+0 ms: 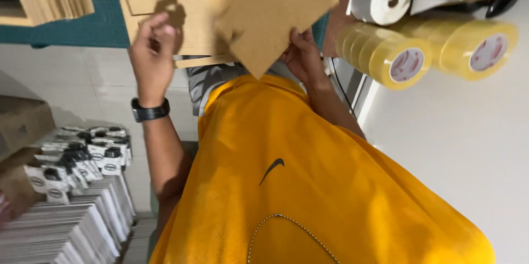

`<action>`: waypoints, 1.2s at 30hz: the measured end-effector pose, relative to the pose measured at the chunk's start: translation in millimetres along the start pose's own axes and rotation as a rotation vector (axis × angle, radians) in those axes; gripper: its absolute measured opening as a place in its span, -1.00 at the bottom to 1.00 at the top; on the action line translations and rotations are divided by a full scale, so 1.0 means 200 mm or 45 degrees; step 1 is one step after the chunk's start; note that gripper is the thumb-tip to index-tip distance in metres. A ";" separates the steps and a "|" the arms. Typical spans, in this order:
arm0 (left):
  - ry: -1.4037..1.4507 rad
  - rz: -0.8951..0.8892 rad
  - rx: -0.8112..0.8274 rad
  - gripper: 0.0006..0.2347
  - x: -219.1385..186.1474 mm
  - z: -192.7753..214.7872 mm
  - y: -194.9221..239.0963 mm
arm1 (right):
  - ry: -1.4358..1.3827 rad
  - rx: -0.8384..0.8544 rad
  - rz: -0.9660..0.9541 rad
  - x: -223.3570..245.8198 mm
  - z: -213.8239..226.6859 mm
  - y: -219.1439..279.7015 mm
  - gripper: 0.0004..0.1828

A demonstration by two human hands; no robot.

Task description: Assembling cardboard boxes by folding flat pre-scored sheets into their final shape.

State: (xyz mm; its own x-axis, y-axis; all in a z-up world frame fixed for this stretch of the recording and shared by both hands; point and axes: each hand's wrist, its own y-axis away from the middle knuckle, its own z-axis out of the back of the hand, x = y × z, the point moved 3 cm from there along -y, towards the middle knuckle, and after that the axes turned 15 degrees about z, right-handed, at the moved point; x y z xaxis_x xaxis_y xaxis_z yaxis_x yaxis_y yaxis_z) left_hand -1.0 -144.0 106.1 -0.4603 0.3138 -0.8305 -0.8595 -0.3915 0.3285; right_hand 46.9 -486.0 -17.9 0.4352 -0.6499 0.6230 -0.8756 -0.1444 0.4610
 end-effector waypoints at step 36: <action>-1.007 -0.406 0.099 -0.74 0.42 -0.29 0.18 | 0.418 -0.332 -0.138 -0.02 0.38 0.01 -0.35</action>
State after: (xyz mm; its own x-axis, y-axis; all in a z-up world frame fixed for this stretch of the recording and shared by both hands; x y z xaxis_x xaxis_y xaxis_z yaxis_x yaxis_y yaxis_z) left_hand -57.4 -182.2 21.8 -0.1884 0.9215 -0.3396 -0.9738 -0.1305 0.1862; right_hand 27.6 -541.1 -67.7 0.6022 -0.3632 0.7110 -0.7573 0.0221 0.6527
